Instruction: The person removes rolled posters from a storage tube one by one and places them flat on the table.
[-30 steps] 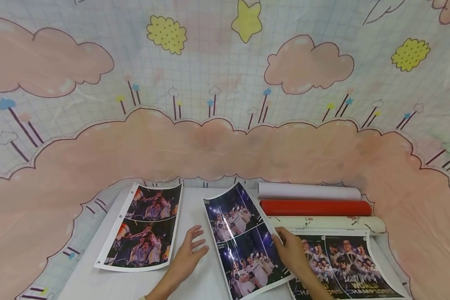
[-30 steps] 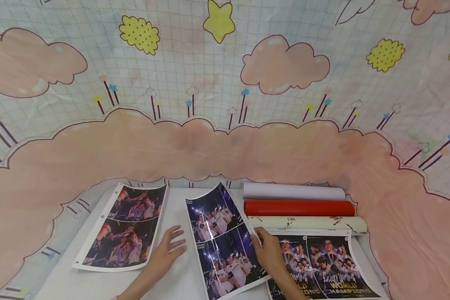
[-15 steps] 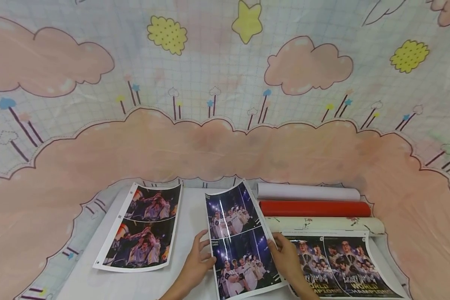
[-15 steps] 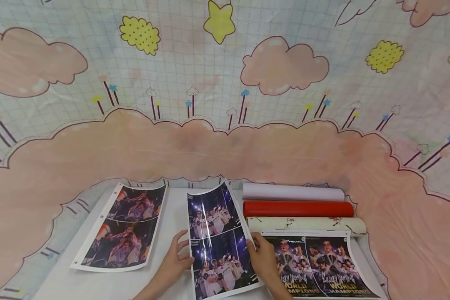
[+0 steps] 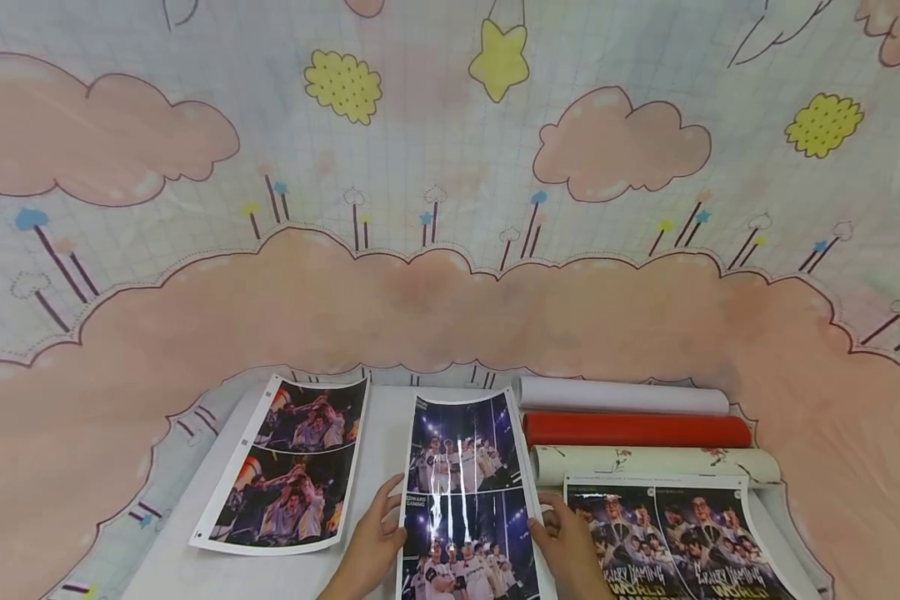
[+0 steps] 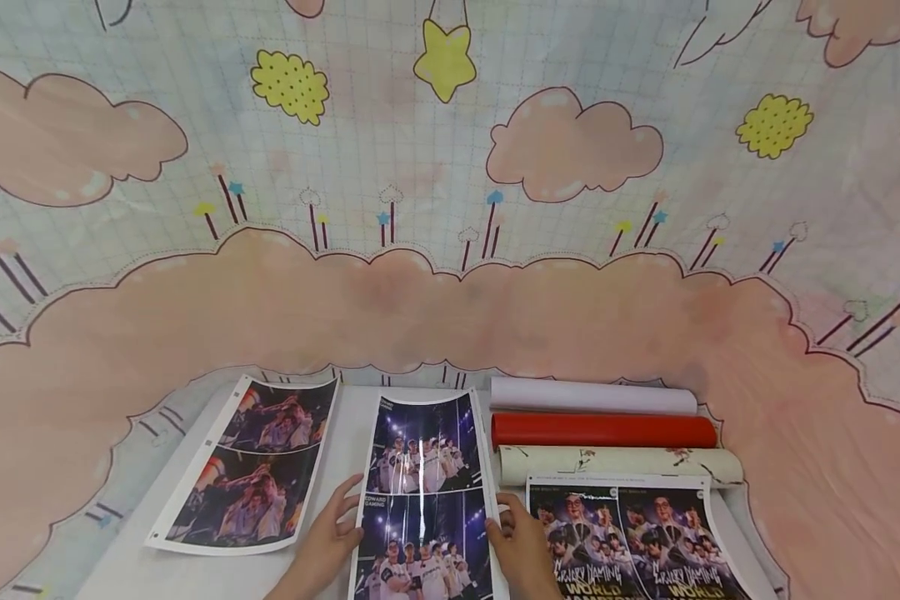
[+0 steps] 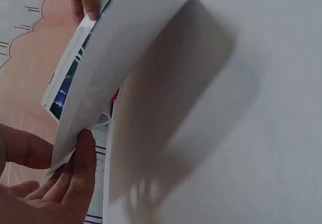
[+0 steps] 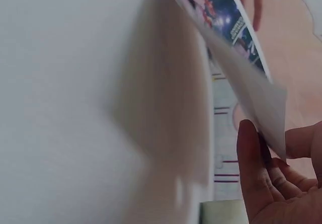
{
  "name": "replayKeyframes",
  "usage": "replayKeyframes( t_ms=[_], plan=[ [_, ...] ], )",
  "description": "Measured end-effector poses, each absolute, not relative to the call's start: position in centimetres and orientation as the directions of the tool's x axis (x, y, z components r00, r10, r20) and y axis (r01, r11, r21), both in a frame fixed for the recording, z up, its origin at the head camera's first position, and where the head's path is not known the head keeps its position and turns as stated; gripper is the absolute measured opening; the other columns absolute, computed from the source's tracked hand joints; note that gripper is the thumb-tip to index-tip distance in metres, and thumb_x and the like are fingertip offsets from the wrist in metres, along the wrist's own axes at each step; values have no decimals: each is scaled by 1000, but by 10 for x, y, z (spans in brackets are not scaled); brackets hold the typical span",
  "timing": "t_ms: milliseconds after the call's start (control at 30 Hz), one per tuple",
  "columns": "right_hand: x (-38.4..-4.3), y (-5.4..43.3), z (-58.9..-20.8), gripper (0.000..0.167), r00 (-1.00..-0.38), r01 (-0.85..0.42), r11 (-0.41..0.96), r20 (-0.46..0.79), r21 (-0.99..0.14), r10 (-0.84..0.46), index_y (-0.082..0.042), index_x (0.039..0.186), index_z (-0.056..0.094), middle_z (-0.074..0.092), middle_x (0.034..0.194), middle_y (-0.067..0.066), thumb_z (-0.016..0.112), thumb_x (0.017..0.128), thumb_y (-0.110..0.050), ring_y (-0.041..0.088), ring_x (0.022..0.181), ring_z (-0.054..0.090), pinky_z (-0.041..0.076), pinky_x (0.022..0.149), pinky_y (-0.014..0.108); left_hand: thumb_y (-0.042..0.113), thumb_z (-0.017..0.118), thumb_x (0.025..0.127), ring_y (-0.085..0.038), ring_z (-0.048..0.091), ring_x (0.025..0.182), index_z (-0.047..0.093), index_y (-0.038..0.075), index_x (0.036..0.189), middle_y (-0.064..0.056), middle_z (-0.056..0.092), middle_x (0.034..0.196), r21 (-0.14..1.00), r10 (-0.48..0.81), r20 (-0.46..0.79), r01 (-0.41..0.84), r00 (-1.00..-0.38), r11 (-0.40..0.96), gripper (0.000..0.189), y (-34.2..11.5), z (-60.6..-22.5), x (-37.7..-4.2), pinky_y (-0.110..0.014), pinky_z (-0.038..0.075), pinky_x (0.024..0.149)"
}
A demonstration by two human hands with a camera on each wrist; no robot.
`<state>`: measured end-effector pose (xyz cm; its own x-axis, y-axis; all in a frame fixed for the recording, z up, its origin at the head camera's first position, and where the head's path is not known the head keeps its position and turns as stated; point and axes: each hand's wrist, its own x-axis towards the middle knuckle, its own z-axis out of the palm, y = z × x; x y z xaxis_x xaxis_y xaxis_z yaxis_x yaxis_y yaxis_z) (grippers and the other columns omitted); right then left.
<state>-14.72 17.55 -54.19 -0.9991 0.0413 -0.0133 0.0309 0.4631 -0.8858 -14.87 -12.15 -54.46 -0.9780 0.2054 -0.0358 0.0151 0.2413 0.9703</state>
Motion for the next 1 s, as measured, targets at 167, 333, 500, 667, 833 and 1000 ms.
replayKeyframes(
  t_ms=[167, 333, 500, 667, 833, 1000],
  plan=[
    [-143, 174, -552, 42, -999, 49, 526, -46, -849, 19, 0, 127, 55, 68, 77, 3, 68, 88, -7, 5, 61, 56, 45, 56, 21, -14, 50, 82, -35, 69, 102, 28, 8, 152, -40, 44, 138, 958, 224, -6, 59, -974, 280, 77, -128, -550, -151, -27, 56, 75],
    [-141, 174, -557, 50, -998, 11, 629, -48, -777, -42, 1, 131, 53, 51, 73, -4, 71, 86, -8, 2, 58, 41, 46, 63, 28, -13, 49, 80, -4, 61, 69, 28, 9, 152, -36, 52, 133, 909, 237, 1, 99, -972, 405, 78, -131, -552, -148, -18, 47, 61],
    [-140, 173, -558, 60, -995, -62, 688, -11, -723, -101, 1, 134, 49, 53, 82, -3, 76, 82, -9, -1, 61, 41, 46, 63, 27, -14, 54, 78, -4, 51, 64, 35, 6, 148, -30, 52, 134, 829, 207, 77, 177, -975, 530, 76, -131, -555, -143, -18, 40, 54],
    [-138, 171, -559, 68, -988, -152, 807, 72, -571, -135, -3, 133, 51, 54, 104, 7, 83, 74, -12, 7, 69, 49, 41, 56, 24, -9, 68, 70, -29, 57, 113, 54, 7, 137, -18, 45, 144, 516, 239, 266, 347, -934, 783, 70, -130, -560, -141, -36, 52, 80],
    [-135, 169, -561, 57, -944, -314, 892, 204, -325, -258, -9, 120, 63, 54, 123, 12, 86, 68, -14, 25, 99, 58, 54, 74, 41, -3, 77, 67, -34, 47, 130, 59, 16, 133, -12, 51, 143, 154, 440, 255, 485, -861, 861, 72, -131, -561, -140, -53, 47, 97],
    [-135, 169, -560, 47, -891, -452, 860, 170, -238, -422, -12, 123, 65, 50, 143, 15, 76, 78, -8, 35, 131, 49, 49, 97, 52, 4, 73, 79, -33, 50, 132, 52, 18, 142, -13, 52, 145, 114, 575, 121, 586, -809, 802, 68, -132, -559, -142, -50, 46, 103]
  ],
)
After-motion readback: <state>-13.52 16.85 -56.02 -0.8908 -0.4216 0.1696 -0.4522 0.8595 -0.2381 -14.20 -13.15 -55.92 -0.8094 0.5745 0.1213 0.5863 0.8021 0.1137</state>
